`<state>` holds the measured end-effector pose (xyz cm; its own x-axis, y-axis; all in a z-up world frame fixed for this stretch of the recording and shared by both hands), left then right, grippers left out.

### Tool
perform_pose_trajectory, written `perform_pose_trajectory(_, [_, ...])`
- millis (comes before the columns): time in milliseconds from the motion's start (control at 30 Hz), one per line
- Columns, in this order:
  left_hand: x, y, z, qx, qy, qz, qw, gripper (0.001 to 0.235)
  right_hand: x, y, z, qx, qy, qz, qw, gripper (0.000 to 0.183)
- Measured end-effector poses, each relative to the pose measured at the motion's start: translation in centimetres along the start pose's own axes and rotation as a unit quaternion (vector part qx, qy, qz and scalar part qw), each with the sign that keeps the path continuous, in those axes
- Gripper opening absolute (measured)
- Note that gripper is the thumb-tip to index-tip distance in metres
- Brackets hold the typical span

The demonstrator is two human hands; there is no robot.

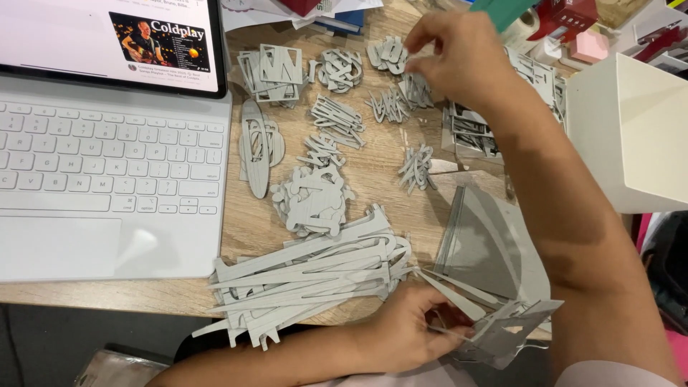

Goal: Punching out pre-cut cardboard letters and shapes from a larger sheet of cardboard at a natural pace.

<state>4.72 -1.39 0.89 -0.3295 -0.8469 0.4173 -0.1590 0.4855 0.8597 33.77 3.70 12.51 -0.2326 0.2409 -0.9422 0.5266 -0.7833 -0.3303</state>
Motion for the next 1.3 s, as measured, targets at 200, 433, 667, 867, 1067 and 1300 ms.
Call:
perform_pose_trajectory(200, [0.0,-0.5,-0.1,-0.011,0.014,-0.007,1.0,0.009,-2.4,2.9,1.2,-0.129,0.146,0.031,0.98,0.012])
perform_pose_trajectory(433, [0.0,-0.3,-0.1,-0.008,0.026,0.008,1.0,0.008,1.0,0.6,1.9,-0.024,-0.022,0.067,0.997,0.019])
perform_pose_trajectory(667, [0.1,-0.6,0.0,-0.006,0.03,0.008,1.0,0.011,3.7,0.6,1.1,-0.017,-0.063,0.121,0.991,0.029])
perform_pose_trajectory(867, [0.0,-0.5,-0.1,0.033,0.026,-0.003,0.999,0.011,3.5,0.5,0.4,-0.034,-0.07,0.077,0.994,0.023])
perform_pose_trajectory(1067, [0.1,-1.5,0.3,0.001,0.013,0.023,1.0,0.017,0.3,-2.4,1.5,0.081,-0.166,0.037,0.982,0.012])
perform_pose_trajectory(1300, [0.1,-1.5,0.3,0.026,0.018,0.003,0.999,0.018,1.7,-8.4,2.3,-0.017,-0.289,0.033,0.957,0.014])
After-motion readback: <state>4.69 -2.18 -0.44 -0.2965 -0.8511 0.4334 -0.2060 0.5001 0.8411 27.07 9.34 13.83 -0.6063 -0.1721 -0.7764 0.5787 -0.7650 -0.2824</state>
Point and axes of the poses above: each hand's wrist, its own z-axis away from the middle knuckle, its own x-axis out of the palm, y = z × x, the point moved 5 cm from there along -z, towards the middle knuckle, and after that the axes turned 9 degrees about x, right-handed, at the moved point
